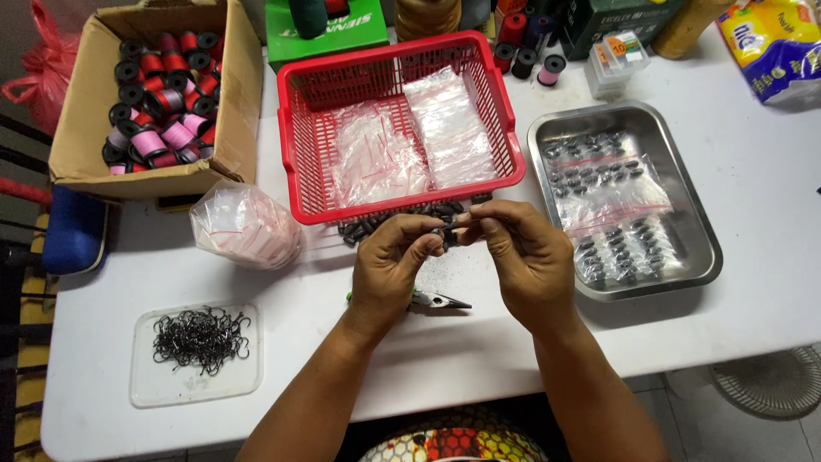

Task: The person threads a thin wire through small black components and uses pliers to bend and secure the wire. The person repeats this process with multiple components, placing the finished items into a metal tray.

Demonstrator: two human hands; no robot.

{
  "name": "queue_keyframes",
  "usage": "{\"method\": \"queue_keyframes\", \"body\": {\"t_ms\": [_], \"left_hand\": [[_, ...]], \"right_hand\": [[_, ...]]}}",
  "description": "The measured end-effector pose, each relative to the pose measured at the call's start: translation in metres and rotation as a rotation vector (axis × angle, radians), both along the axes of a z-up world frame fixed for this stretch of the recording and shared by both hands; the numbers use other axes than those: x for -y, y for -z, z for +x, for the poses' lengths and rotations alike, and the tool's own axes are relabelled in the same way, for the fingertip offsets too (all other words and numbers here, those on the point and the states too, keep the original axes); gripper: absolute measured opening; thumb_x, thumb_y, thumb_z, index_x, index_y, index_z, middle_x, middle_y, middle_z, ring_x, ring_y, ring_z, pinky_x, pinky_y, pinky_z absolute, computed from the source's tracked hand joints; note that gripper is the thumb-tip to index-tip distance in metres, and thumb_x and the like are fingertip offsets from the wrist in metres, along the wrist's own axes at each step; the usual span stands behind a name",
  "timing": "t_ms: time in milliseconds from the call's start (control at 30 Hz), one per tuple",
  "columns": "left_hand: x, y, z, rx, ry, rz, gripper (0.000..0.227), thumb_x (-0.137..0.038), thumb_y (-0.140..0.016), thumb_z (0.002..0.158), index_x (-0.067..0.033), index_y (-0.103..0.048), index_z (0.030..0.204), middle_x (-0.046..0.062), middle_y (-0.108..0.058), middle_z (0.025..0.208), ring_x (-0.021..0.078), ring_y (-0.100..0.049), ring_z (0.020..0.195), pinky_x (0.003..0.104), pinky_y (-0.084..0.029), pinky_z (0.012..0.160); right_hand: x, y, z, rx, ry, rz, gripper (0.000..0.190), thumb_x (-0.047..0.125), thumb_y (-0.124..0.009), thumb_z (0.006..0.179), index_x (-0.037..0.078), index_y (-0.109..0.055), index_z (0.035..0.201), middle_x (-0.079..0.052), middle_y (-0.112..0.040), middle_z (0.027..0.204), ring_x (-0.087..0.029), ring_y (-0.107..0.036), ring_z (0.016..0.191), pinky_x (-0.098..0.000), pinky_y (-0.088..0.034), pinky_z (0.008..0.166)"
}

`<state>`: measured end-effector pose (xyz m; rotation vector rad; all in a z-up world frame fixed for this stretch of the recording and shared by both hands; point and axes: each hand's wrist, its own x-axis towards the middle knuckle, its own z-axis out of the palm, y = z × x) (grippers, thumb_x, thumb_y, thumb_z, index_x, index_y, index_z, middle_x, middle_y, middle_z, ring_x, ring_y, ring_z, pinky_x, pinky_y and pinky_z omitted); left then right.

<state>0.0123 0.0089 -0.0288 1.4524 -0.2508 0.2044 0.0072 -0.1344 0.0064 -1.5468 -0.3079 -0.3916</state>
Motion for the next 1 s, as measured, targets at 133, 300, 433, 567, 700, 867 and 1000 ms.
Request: {"method": "queue_keyframes", "body": {"t_ms": [133,300,433,567,700,867,1000], "left_hand": [[0.0,-0.005,-0.001,0.0,0.005,-0.004,0.016,-0.011,-0.062,0.083,0.0015,-0.065,0.093,0.013,-0.063,0.073,0.0153,-0.062,0.067,0.029,-0.055,0.064],[-0.001,-0.009,-0.001,-0.001,0.007,0.026,0.018,-0.009,-0.065,0.08,0.0011,-0.065,0.095,0.013,-0.063,0.075,0.0153,-0.063,0.069,0.03,-0.055,0.064],[0.0,-0.014,0.0,-0.003,0.0,0.063,0.018,-0.006,-0.066,0.079,0.0015,-0.065,0.096,0.014,-0.063,0.075,0.0159,-0.063,0.071,0.03,-0.055,0.065],[-0.001,-0.014,0.001,-0.004,-0.022,0.142,0.017,-0.006,-0.066,0.079,-0.0012,-0.067,0.095,0.015,-0.066,0.082,0.0221,-0.066,0.079,0.033,-0.055,0.069],[-0.001,-0.018,0.001,0.009,-0.029,0.228,0.014,-0.009,-0.065,0.079,-0.0063,-0.069,0.093,0.013,-0.069,0.09,0.0261,-0.066,0.087,0.036,-0.053,0.073],[0.0,-0.024,0.001,0.032,-0.03,0.278,0.014,-0.01,-0.064,0.08,-0.0063,-0.068,0.093,0.013,-0.069,0.091,0.0285,-0.065,0.089,0.037,-0.052,0.075],[0.002,-0.023,-0.001,0.093,-0.033,0.317,0.012,-0.011,-0.062,0.082,-0.0062,-0.068,0.091,0.013,-0.07,0.087,0.0308,-0.067,0.085,0.039,-0.052,0.074]], "right_hand": [[-0.001,-0.002,0.0,0.005,-0.007,-0.022,0.012,0.002,-0.05,0.088,-0.005,-0.06,0.091,-0.015,-0.065,0.076,-0.018,-0.064,0.067,-0.032,-0.055,0.067],[-0.001,-0.005,0.002,0.015,-0.002,-0.109,0.012,0.001,-0.051,0.088,-0.004,-0.061,0.091,-0.014,-0.065,0.075,-0.017,-0.064,0.065,-0.0321,-0.054,0.065],[0.003,-0.008,0.009,0.012,-0.02,-0.219,0.012,0.002,-0.051,0.088,-0.002,-0.061,0.093,-0.014,-0.065,0.075,-0.018,-0.065,0.065,-0.0334,-0.054,0.064],[0.005,-0.003,0.017,-0.016,-0.093,-0.265,0.014,0.005,-0.05,0.089,-0.001,-0.062,0.089,-0.015,-0.063,0.067,-0.02,-0.063,0.061,-0.0352,-0.052,0.061],[0.005,0.008,0.02,-0.072,-0.109,-0.253,0.017,0.011,-0.048,0.09,0.002,-0.063,0.086,-0.012,-0.062,0.061,-0.017,-0.06,0.059,-0.034,-0.051,0.062],[0.008,0.019,0.021,-0.088,-0.151,-0.288,0.02,0.013,-0.046,0.091,0.006,-0.063,0.082,-0.009,-0.062,0.059,-0.018,-0.061,0.056,-0.0322,-0.051,0.06],[0.006,0.036,0.015,-0.053,-0.151,-0.368,0.023,0.013,-0.041,0.092,0.003,-0.059,0.081,-0.015,-0.059,0.06,-0.03,-0.06,0.057,-0.0403,-0.05,0.057]]}}
